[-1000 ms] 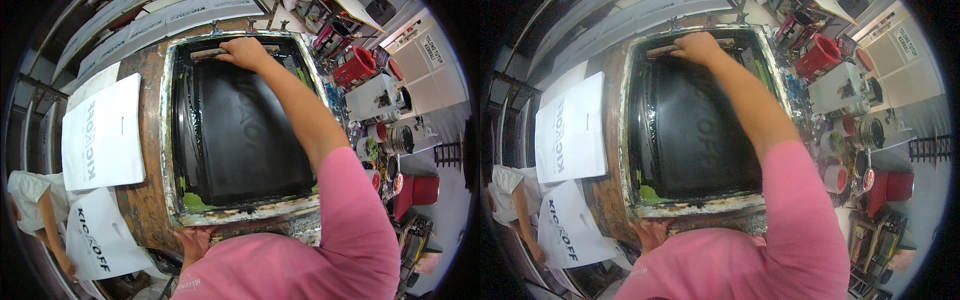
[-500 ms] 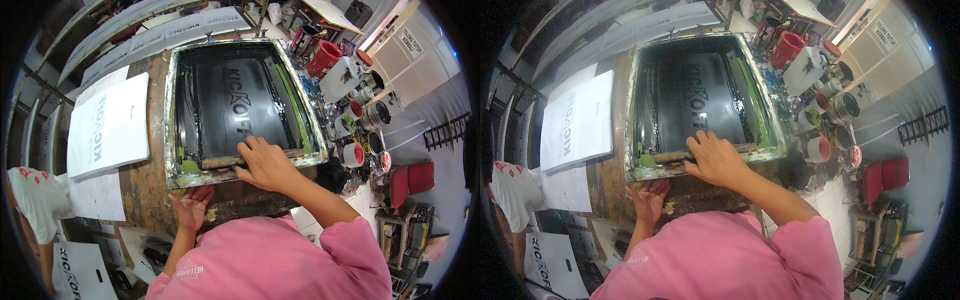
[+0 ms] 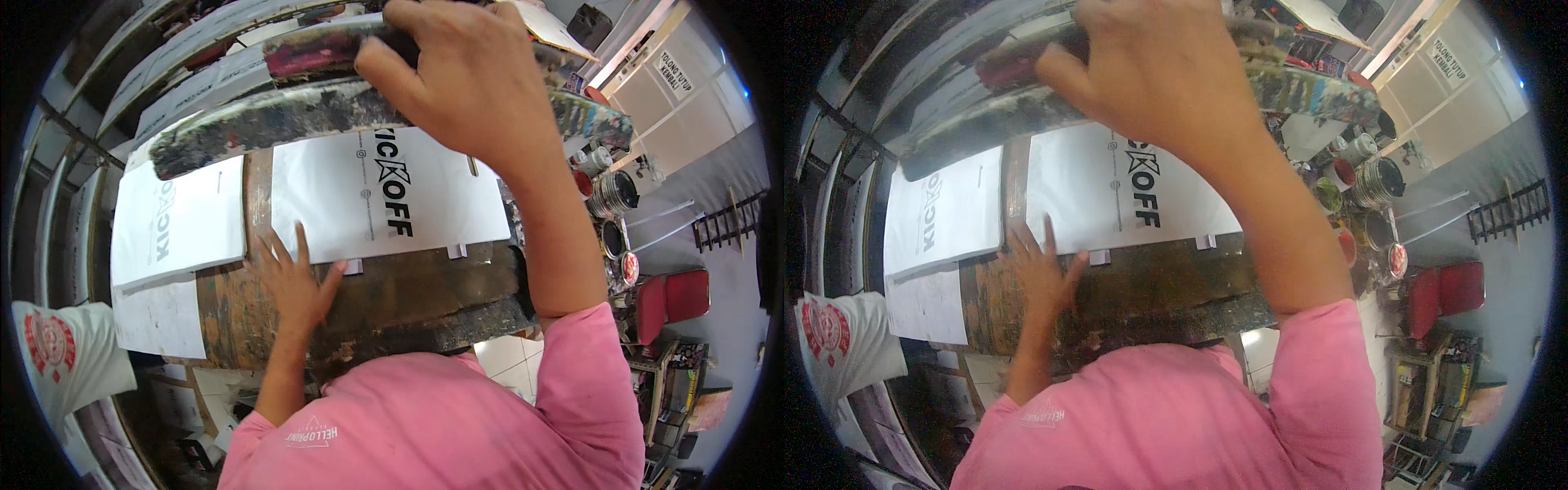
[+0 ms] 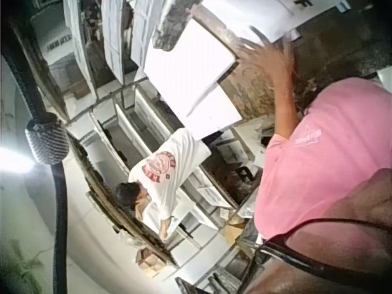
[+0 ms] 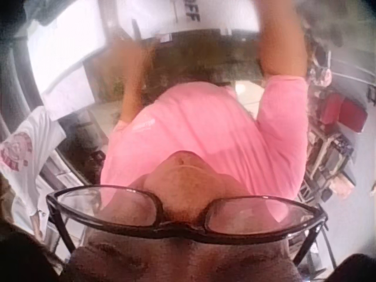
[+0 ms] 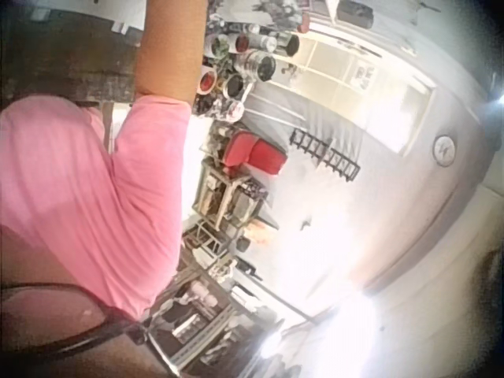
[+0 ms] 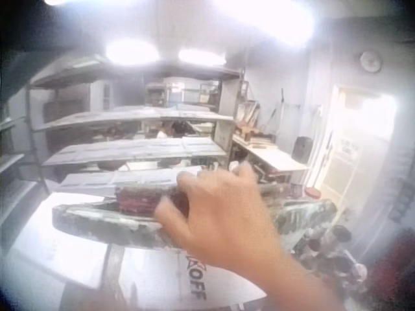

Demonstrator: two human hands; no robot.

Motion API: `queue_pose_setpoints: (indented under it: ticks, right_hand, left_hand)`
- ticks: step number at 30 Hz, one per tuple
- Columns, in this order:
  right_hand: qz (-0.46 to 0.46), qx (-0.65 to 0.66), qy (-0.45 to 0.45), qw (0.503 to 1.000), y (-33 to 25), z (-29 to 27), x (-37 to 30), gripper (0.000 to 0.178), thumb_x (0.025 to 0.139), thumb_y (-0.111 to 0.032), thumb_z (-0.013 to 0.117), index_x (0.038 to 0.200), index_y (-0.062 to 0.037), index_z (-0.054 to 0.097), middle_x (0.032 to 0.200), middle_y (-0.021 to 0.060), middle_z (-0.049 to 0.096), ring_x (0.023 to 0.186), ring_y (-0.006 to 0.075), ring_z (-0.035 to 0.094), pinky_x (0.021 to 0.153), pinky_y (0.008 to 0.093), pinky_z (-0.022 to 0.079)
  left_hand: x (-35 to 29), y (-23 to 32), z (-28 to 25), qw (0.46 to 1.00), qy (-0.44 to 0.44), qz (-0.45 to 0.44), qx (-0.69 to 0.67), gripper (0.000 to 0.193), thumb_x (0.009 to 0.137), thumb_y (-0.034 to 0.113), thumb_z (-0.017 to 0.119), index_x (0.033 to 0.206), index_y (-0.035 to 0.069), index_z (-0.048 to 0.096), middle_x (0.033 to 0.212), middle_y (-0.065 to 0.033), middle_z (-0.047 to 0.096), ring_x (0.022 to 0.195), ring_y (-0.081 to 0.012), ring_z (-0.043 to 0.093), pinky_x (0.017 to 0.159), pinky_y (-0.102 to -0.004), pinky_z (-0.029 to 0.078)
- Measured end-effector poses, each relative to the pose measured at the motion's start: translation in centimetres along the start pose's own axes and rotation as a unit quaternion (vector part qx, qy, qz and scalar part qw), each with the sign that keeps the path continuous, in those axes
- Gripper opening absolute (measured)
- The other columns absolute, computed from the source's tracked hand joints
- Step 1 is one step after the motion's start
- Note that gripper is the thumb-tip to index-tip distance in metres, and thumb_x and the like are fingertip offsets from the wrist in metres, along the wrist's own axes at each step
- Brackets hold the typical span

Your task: The person screen prints logos onto white plastic bags by placing each bag under a hinged screen, applying black ink with a squeegee, and lifting the screen before setting the finished bag aside.

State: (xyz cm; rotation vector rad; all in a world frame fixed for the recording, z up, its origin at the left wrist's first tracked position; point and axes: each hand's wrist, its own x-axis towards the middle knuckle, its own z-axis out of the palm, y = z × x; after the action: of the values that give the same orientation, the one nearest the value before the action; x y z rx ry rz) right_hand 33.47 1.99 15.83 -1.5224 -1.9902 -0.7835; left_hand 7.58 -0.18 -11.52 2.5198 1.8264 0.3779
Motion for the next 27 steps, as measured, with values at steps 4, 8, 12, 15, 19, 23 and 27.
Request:
queue_pose_setpoints:
  ticks: [4, 8, 12, 15, 19, 23, 27]
  right_hand:
    - [0.125, 0.004, -0.074, 0.989, -1.5, -2.4, 3.7, 0.046, 0.092, -0.039, 0.051, 0.071, -0.0004, 0.066, 0.062, 0.0139, 0.061, 0.059, 0.0274, 0.060, 0.077, 0.0468, 0.049]
    - [0.199, -0.004, -0.164, 0.966, -1.0, -3.3, 6.6, 0.047, 0.092, -0.040, 0.051, 0.074, 0.0008, 0.066, 0.063, 0.0165, 0.062, 0.061, 0.0287, 0.063, 0.080, 0.0475, 0.051]
    - [0.139, 0.017, -0.128, 0.982, 2.2, -1.5, 5.6, 0.044, 0.093, -0.041, 0.051, 0.083, -0.0010, 0.066, 0.072, 0.0177, 0.064, 0.068, 0.0298, 0.065, 0.082, 0.0471, 0.051]
    - [0.129, 0.019, -0.125, 0.984, 3.5, -1.3, 5.8, 0.043, 0.094, -0.042, 0.051, 0.090, -0.0023, 0.066, 0.078, 0.0186, 0.065, 0.073, 0.0306, 0.066, 0.083, 0.0468, 0.051]
    - [0.107, 0.004, -0.112, 0.988, 4.9, -0.6, 4.5, 0.043, 0.095, -0.044, 0.051, 0.100, -0.0040, 0.066, 0.087, 0.0199, 0.066, 0.079, 0.0317, 0.067, 0.086, 0.0463, 0.051]
    - [0.078, -0.006, -0.085, 0.993, 5.2, 0.4, 3.1, 0.044, 0.096, -0.045, 0.052, 0.110, -0.0058, 0.067, 0.095, 0.0211, 0.067, 0.086, 0.0328, 0.068, 0.088, 0.0459, 0.051]
    - [0.058, -0.038, -0.044, 0.997, 5.9, 1.3, 1.8, 0.047, 0.098, -0.047, 0.052, 0.119, -0.0075, 0.067, 0.104, 0.0223, 0.069, 0.093, 0.0339, 0.070, 0.090, 0.0455, 0.051]
  left_hand:
    - [-2.0, 0.4, 3.7, 0.997, -0.070, -0.004, 0.026, 0.109, 0.087, 0.079, 0.052, 0.163, 0.006, 0.022, 0.169, -0.0267, 0.013, 0.158, -0.0439, 0.001, 0.115, -0.0738, -0.011]
    - [-0.6, 1.6, 2.3, 0.992, -0.127, -0.011, -0.012, 0.111, 0.085, 0.075, 0.060, 0.161, 0.001, 0.026, 0.166, -0.0258, 0.024, 0.158, -0.0419, 0.005, 0.119, -0.0700, -0.007]
    - [1.6, 1.9, -0.3, 0.989, 0.022, 0.040, -0.139, 0.087, 0.086, 0.046, 0.080, 0.148, -0.006, 0.047, 0.145, -0.0274, 0.055, 0.144, -0.0433, 0.043, 0.118, -0.0543, 0.030]
    - [5.6, 3.0, -2.6, 0.932, 0.103, -0.019, -0.346, 0.061, 0.092, 0.025, 0.077, 0.142, -0.003, 0.057, 0.137, -0.0241, 0.063, 0.131, -0.0334, 0.058, 0.112, -0.0450, 0.041]
    - [7.0, 2.7, -4.0, 0.875, 0.140, -0.140, -0.441, 0.047, 0.097, 0.013, 0.071, 0.140, -0.002, 0.060, 0.121, -0.0157, 0.071, 0.105, -0.0160, 0.065, 0.090, -0.0305, 0.052]
    - [2.4, -3.4, -3.7, 0.825, 0.202, -0.213, -0.484, 0.043, 0.098, 0.008, 0.067, 0.138, -0.005, 0.061, 0.094, -0.0065, 0.071, 0.076, -0.0073, 0.060, 0.073, -0.0247, 0.053]
    - [-1.7, -10.7, -4.7, 0.826, 0.236, -0.268, -0.437, 0.046, 0.099, 0.009, 0.067, 0.141, -0.004, 0.058, 0.085, -0.0017, 0.067, 0.072, -0.0047, 0.058, 0.068, -0.0233, 0.052]
